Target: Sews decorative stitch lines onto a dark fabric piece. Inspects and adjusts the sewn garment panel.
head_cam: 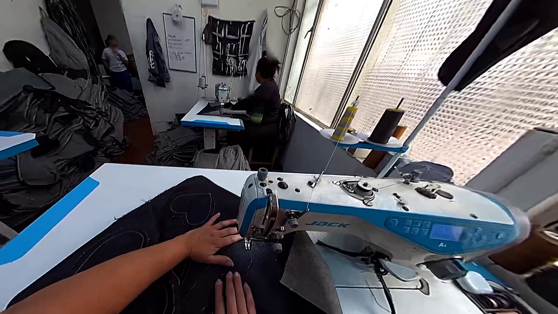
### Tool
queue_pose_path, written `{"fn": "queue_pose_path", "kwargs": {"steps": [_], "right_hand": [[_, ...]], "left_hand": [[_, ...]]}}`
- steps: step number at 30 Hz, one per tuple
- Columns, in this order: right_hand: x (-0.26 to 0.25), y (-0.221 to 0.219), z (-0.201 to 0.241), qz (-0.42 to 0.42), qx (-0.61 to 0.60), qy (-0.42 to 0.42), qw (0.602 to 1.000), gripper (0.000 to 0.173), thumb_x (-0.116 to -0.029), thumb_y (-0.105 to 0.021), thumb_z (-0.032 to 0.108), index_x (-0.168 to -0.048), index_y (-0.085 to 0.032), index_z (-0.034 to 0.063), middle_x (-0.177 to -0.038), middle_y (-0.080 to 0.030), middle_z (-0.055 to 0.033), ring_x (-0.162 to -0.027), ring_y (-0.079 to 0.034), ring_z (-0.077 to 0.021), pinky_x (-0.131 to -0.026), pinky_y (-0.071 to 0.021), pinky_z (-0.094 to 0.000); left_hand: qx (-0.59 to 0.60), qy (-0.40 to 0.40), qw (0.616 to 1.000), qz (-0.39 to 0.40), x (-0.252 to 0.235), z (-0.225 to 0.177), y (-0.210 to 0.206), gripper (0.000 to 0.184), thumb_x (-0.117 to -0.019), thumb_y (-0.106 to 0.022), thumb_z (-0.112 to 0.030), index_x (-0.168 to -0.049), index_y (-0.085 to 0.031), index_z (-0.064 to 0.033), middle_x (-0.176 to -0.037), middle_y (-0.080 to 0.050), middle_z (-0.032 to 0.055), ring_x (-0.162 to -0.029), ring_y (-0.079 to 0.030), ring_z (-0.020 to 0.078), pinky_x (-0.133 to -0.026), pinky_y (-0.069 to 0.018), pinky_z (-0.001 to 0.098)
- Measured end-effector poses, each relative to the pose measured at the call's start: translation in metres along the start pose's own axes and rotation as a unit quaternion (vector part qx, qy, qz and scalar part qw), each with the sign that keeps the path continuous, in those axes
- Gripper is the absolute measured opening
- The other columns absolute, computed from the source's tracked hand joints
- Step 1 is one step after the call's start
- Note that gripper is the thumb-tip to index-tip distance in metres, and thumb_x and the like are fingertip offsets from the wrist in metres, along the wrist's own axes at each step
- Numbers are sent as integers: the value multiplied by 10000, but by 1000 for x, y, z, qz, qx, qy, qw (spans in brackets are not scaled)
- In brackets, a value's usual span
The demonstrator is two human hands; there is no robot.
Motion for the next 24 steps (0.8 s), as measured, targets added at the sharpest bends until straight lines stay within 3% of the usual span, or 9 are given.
{"fn": "queue_pose_path", "kwargs": {"steps": [3,9,24], "right_hand": [[1,0,0,2,21,2,1000,573,-1028,-474,400,-1380,-610,-31,-1434,-575,-269,-1338,-558,-432,-1098,-433,-567],[0,4,-1,-1,44,18,999,586,-1014,-490,418,-1367,-622,-31,-1427,-584,-262,-1321,-576,-419,-1074,-450,-560],[-1,7,-8,7,50,42,998,612,-1008,-482,453,-1369,-628,-19,-1424,-595,-242,-1320,-583,-402,-1085,-442,-552]], "left_hand": [[-14,-6,1000,-21,0,5,-8,745,-1001,-426,-647,-1547,-460,-142,-1613,-420,90,-1566,-211,340,-1193,-64,728],[-17,-23,997,-76,1,2,-8,747,-980,-445,-660,-1509,-510,-137,-1582,-468,63,-1544,-279,329,-1179,-139,735],[1,-3,997,-71,1,-2,-4,755,-964,-496,-637,-1507,-511,-113,-1588,-461,68,-1544,-272,353,-1174,-131,741]]}}
Point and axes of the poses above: each hand's wrist, its own x-axis away from the middle knuckle, its own y-axis out of the back of the hand, z = x × y, the point moved 4 cm from there along -x, towards the middle knuckle
